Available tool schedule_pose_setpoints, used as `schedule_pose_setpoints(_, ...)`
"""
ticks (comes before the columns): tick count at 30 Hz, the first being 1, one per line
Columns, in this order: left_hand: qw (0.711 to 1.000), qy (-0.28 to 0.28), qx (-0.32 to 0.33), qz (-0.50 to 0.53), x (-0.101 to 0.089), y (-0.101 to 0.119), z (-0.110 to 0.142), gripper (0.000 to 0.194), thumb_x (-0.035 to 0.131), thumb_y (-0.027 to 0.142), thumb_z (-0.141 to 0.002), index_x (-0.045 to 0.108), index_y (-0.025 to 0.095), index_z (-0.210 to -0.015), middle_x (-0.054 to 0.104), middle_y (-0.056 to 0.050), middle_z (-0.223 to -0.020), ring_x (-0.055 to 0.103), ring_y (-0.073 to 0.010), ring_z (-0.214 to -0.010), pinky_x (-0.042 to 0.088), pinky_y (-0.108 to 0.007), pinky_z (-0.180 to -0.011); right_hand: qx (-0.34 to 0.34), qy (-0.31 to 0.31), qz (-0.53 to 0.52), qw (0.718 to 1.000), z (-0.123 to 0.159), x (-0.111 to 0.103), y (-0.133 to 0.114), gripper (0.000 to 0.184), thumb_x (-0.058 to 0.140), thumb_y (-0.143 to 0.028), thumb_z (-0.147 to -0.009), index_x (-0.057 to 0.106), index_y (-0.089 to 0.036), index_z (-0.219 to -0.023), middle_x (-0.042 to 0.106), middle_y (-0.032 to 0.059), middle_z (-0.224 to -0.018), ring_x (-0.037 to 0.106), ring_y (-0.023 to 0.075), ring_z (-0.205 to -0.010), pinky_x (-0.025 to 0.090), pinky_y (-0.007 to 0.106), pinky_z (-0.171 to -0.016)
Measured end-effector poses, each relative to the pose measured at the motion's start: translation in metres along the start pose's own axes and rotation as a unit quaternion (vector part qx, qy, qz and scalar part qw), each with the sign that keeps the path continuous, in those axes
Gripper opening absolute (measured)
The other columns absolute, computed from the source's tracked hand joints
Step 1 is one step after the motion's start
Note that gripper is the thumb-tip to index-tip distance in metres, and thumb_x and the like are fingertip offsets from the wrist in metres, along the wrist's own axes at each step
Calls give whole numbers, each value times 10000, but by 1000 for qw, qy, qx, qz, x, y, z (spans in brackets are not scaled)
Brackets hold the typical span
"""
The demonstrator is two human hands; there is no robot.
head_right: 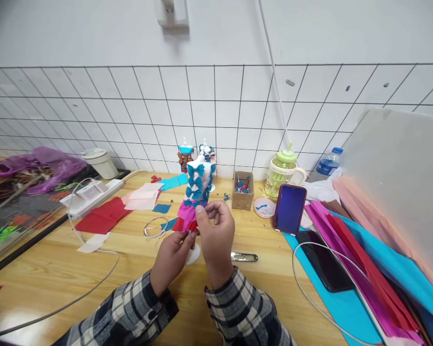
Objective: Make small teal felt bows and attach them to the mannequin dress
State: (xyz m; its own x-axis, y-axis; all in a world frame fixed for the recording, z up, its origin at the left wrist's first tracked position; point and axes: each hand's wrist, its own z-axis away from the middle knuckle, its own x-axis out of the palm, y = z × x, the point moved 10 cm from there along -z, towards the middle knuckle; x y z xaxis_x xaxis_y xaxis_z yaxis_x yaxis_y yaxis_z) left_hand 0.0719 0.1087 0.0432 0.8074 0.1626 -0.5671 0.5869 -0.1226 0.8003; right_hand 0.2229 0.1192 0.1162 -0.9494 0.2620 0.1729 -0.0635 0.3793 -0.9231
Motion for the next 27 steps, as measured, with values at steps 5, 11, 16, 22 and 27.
schedule_pose_setpoints(5,1000,-6,17,13,-2,8,1,355,444,399,-875,670,157,-747,674,-49,-676,589,-165,-623,410,-252,-583,-327,46,232,915,26,-5,-66,103,599,-259,-808,636,-211,-891,593,18,-805,534,160,-766,390,337,-755)
schedule_pose_setpoints(11,1000,-2,25,5,-1,8,1,327,440,356,-869,667,157,-741,684,-59,-690,582,-166,-613,407,-253,-578,-454,34,380,805,43,10,-72,280,568,-307,-823,675,-262,-1078,671,31,-943,546,186,-800,341,379,-797)
schedule_pose_setpoints(16,997,-12,61,-54,3,10,3,288,445,315,-880,653,167,-746,691,-65,-733,590,-175,-670,383,-260,-605,-410,13,389,825,32,13,-63,244,538,-276,-847,674,-235,-1046,686,26,-947,552,184,-816,320,381,-799)
schedule_pose_setpoints(22,995,-32,65,-62,8,9,3,307,445,339,-897,623,179,-705,649,-32,-655,560,-156,-619,347,-248,-569,-361,-18,410,837,17,12,-57,238,561,-275,-846,676,-277,-1054,651,2,-830,495,176,-741,289,361,-722)
schedule_pose_setpoints(27,998,-35,45,-34,9,4,1,306,444,332,-897,613,181,-691,614,-10,-619,535,-138,-594,328,-238,-548,-398,-8,380,835,20,10,-61,181,601,-303,-830,712,-288,-972,578,-6,-725,467,156,-691,285,341,-697)
